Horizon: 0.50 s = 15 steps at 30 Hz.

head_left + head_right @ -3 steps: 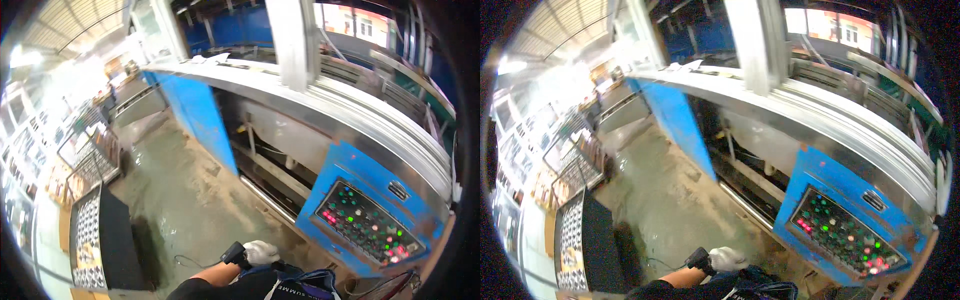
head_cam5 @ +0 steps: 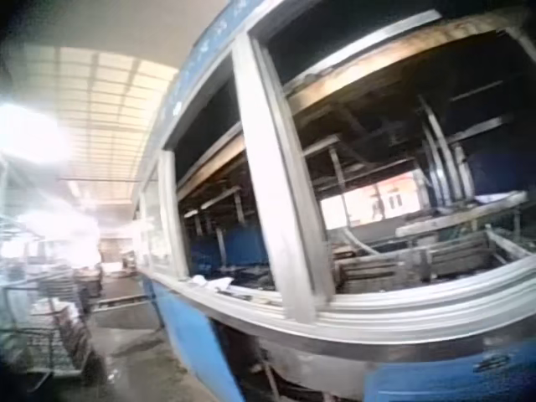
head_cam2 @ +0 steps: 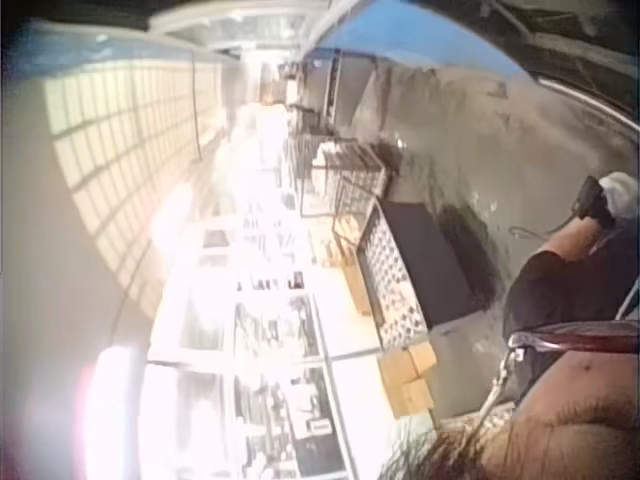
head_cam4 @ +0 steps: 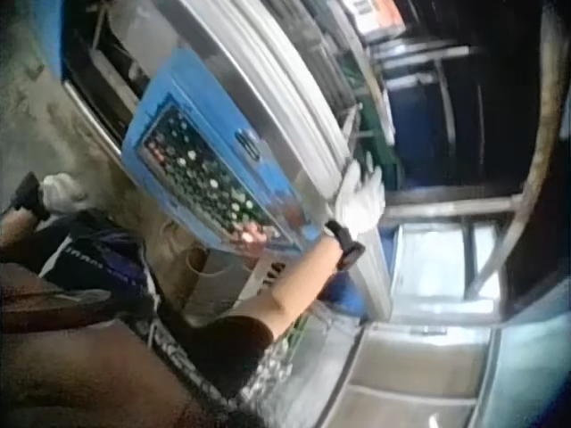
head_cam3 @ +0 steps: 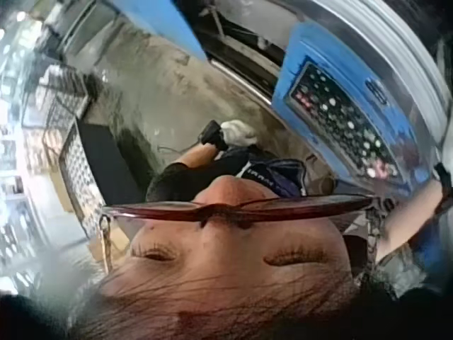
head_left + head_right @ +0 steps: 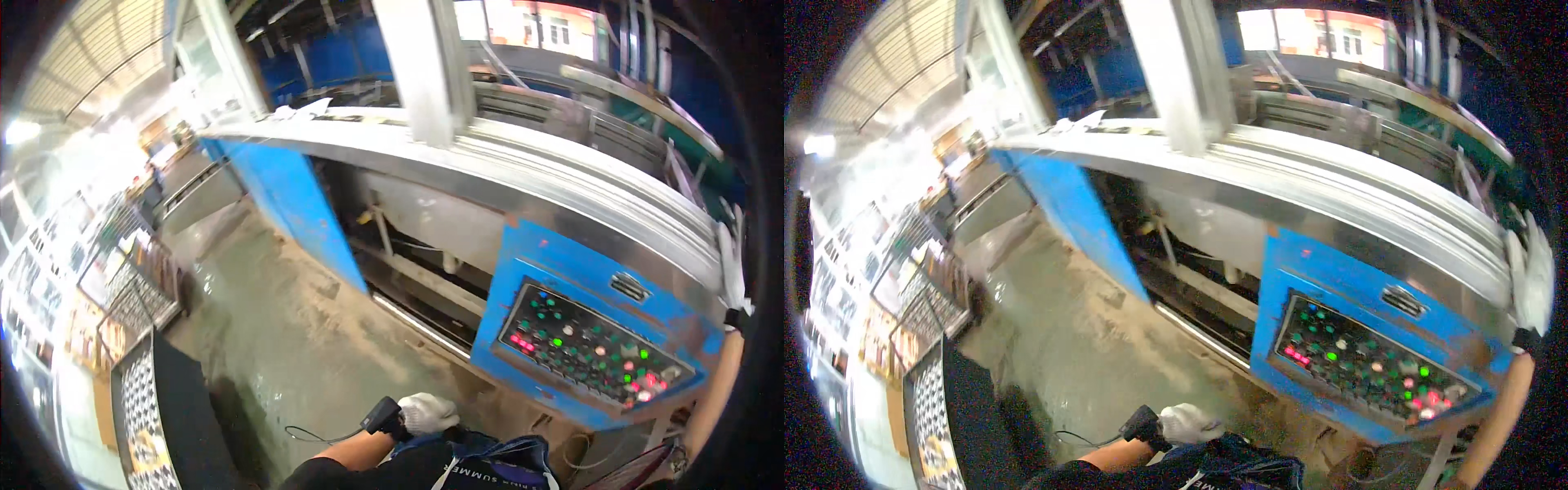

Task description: Transferring metal pistons from a green plastic tray in a metal rack to a cardboard-covered pallet and then operating a control panel on a cleaning or processing machine.

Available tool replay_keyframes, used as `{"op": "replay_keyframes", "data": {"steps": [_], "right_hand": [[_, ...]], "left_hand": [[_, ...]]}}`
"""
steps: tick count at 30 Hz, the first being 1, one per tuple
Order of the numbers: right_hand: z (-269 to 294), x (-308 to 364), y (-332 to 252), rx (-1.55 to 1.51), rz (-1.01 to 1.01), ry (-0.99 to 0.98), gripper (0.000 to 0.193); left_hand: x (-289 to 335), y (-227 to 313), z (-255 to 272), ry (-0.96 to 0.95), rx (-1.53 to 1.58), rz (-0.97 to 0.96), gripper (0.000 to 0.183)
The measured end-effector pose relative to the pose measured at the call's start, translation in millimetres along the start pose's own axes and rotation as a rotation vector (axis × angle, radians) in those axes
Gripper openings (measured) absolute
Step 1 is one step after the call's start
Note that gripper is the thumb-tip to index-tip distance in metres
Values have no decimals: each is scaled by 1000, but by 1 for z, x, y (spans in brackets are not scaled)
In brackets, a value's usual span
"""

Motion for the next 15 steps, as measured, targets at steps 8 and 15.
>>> {"op": "replay_keyframes", "data": {"steps": [8,15], "right_hand": [[191,160,-57,95,169,-14,50],[344,374,73,-113,-817,-17,36]], "left_hand": [[-59,111,-12,-97,-23,-465,35],[-81,274,-86,-552,-179,-568,50]]}}
Point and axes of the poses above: each hand's wrist, its own x-axis away from the middle knuckle, its own z-axis out of the back of the hand, y = z × x, the point moved 5 cm from there along -x, towards the middle knuckle, and after that the axes turned 1 degree about -y, right-handed, at the moved point
